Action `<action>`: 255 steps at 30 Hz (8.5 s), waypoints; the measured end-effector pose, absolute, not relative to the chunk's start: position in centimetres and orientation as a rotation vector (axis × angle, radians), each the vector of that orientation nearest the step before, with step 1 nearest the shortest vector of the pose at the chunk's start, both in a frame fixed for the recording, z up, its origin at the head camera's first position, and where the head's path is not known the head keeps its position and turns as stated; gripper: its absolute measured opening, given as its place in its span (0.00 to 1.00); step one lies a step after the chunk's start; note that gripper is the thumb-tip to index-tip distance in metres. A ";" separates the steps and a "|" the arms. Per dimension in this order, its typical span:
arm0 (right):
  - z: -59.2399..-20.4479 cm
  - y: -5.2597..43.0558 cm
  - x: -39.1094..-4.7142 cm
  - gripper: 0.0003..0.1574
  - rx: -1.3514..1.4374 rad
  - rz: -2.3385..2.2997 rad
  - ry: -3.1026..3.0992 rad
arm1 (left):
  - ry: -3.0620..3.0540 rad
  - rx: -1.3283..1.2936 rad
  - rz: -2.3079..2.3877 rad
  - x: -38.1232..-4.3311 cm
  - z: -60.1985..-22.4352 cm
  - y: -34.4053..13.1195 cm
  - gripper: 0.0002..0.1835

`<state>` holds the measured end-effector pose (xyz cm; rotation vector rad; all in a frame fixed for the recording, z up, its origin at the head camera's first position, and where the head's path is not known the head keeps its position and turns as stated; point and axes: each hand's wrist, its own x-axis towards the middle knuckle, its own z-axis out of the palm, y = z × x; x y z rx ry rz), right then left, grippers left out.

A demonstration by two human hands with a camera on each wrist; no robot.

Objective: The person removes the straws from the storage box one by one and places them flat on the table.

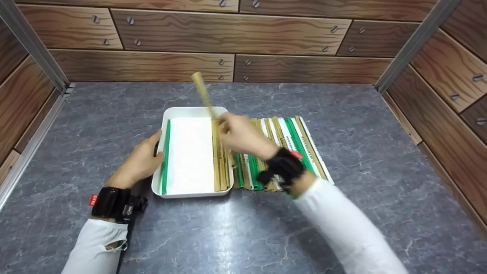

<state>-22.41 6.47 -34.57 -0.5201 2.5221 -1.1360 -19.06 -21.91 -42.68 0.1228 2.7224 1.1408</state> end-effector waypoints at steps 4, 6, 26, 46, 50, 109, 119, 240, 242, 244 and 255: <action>-34.6 11.5 -22.8 0.22 -0.449 -1.273 2.558 | 2.704 0.104 1.144 -18.9 -42.7 -22.3 0.38; -34.8 14.1 -23.1 0.22 -0.394 -1.299 2.587 | 2.698 0.102 1.152 -18.8 -42.6 -22.4 0.38; -39.6 31.0 -25.2 0.23 -0.028 -1.084 2.608 | 2.719 0.101 1.153 -18.7 -43.3 -22.7 0.38; -41.0 32.1 -24.0 0.22 0.035 -1.025 2.585 | 2.718 0.128 1.165 -19.0 -42.6 -21.8 0.38; -41.1 32.0 -24.0 0.24 0.024 -1.001 2.612 | 2.711 0.128 1.171 -19.0 -42.6 -21.8 0.38; -38.9 -5.3 -23.2 0.19 -0.664 -0.552 2.468 | 2.407 0.049 1.461 -19.0 -42.3 -23.4 0.38; -39.5 -7.4 -21.5 0.21 -0.790 -0.227 2.635 | 2.403 0.094 1.486 -18.9 -42.3 -23.5 0.38; -40.8 32.2 -24.5 0.26 0.061 -0.896 2.656 | 2.465 0.039 1.401 -18.7 -42.3 -22.9 0.36; -40.8 32.3 -24.4 0.26 0.059 -0.893 2.651 | 2.460 0.035 1.395 -18.7 -42.4 -22.9 0.36; -40.7 32.3 -24.3 0.26 0.045 -0.870 2.668 | 2.457 0.036 1.393 -18.7 -42.4 -22.9 0.36; -34.9 24.8 -21.8 0.29 -0.233 -1.003 2.901 | 2.467 0.040 1.408 -18.7 -42.0 -22.7 0.36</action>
